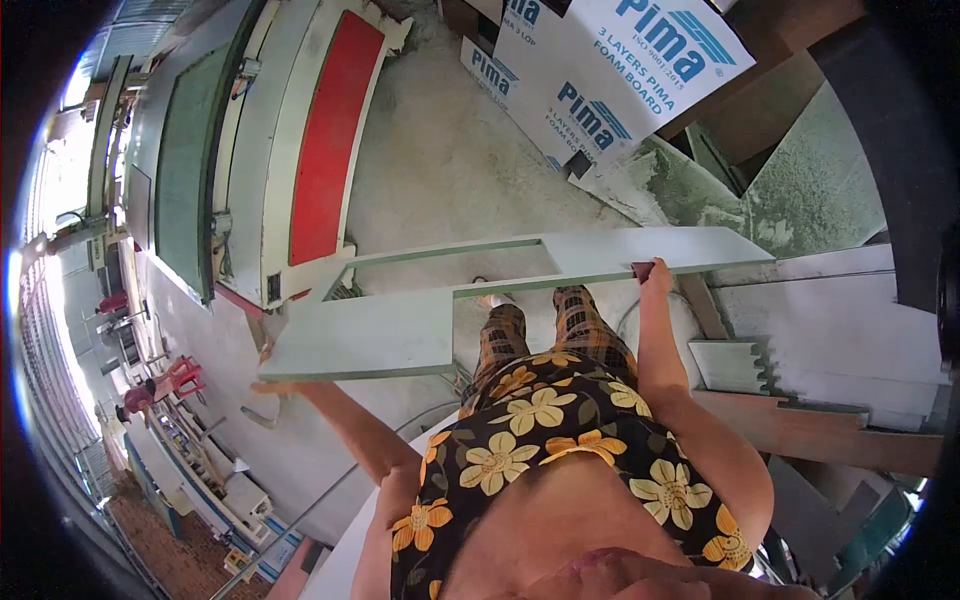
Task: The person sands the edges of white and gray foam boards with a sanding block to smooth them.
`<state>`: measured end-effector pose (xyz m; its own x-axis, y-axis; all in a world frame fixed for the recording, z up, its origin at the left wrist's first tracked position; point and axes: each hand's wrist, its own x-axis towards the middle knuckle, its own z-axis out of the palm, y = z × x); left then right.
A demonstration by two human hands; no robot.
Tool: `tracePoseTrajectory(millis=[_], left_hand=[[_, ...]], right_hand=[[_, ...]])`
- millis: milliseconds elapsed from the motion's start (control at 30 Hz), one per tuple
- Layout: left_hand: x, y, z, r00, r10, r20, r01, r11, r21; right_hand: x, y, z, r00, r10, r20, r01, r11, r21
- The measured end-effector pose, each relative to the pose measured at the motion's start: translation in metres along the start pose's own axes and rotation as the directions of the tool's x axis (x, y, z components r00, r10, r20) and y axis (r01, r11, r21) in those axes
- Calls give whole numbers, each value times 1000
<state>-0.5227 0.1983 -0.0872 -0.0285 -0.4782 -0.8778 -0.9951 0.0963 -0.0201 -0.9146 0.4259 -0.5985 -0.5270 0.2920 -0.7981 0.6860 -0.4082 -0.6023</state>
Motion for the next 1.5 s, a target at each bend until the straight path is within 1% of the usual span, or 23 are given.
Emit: tracePoseTrajectory(millis=[67, 133, 167, 200, 267, 300, 333, 367, 467, 567, 633, 767, 867, 967, 1067, 1133, 1167, 1200, 1267, 1333, 1367, 1467, 1500], left_hand=[[49, -31, -12, 997, 61, -53, -68, 989, -135], [159, -103, -15, 982, 81, -173, -152, 880, -450], [222, -126, -18, 969, 69, -239, -209, 747, -631], [277, -139, -23, 953, 34, -300, -266, 562, -783], [367, -151, -26, 926, -24, -376, -367, 164, -916], [396, -153, -21, 923, -40, -382, -382, 9, -924], [420, -152, -13, 919, -52, -390, -393, -137, -909], [439, -150, -4, 919, -54, -391, -390, -266, -881], [476, -137, 22, 917, -42, -397, -364, -493, -790], [497, -119, 37, 929, -52, -366, -325, -588, -741], [506, -104, 47, 945, -56, -323, -283, -632, -721], [511, -92, 72, 994, 40, -106, -56, -633, -772], [505, -72, 93, 996, 1, 89, 72, -598, -798], [516, -61, 126, 974, -39, 225, 215, -183, -959], [488, -50, 133, 966, 249, 71, 70, 13, -997], [476, -44, 126, 939, 334, 80, 68, 48, -997], [471, -46, 123, 924, 373, 87, 67, 64, -996], [467, -50, 118, 938, 344, 51, 16, 104, -994], [458, -63, 114, 958, 285, -17, -73, 186, -980], [451, -77, 109, 984, 176, -29, -63, 188, -980], [450, -85, 108, 992, 123, -33, -56, 188, -981], [444, -111, 103, 998, 35, -48, -54, 188, -981], [446, -118, 99, 995, 38, -97, -101, 145, -984]], right_hand=[[17, -5, -19, 981, -180, -66, 164, 966, -200], [-6, -23, -24, 965, -200, -168, 137, 936, -324], [-17, -34, -30, 952, -215, -219, 118, 915, -385], [-30, -45, -29, 956, -211, -206, 151, 951, -271], [-56, -62, -24, 963, -206, -174, 205, 978, -27], [-50, -66, -35, 918, -370, -142, 315, 898, -307], [-58, -75, -38, 893, -424, -152, 348, 864, -364], [-73, -85, -32, 880, -444, -170, 368, 862, -350], [-138, -117, -10, 878, -443, -182, 418, 894, -161], [-151, -142, -12, 877, -479, -28, 478, 878, -31], [-169, -160, -1, 812, -581, -60, 578, 814, -63], [-236, -188, 32, 712, -698, -77, 692, 716, -95], [-273, -189, 64, 730, -683, 36, 679, 730, 77], [-332, -164, 117, 686, -719, 111, 694, 692, 199], [-374, -139, 162, 659, -728, 189, 682, 685, 256], [-395, -121, 192, 615, -755, 228, 709, 656, 258], [-408, -112, 207, 618, -742, 258, 693, 670, 267], [-413, -102, 222, 591, -755, 283, 705, 654, 274], [-421, -85, 253, 477, -807, 347, 760, 578, 299], [-425, -65, 280, 370, -813, 449, 767, 541, 345], [-441, -53, 289, 394, -766, 508, 731, 596, 332], [-451, -28, 311, 236, -697, 677, 821, 516, 245], [-458, -20, 315, 195, -648, 737, 812, 527, 249]])
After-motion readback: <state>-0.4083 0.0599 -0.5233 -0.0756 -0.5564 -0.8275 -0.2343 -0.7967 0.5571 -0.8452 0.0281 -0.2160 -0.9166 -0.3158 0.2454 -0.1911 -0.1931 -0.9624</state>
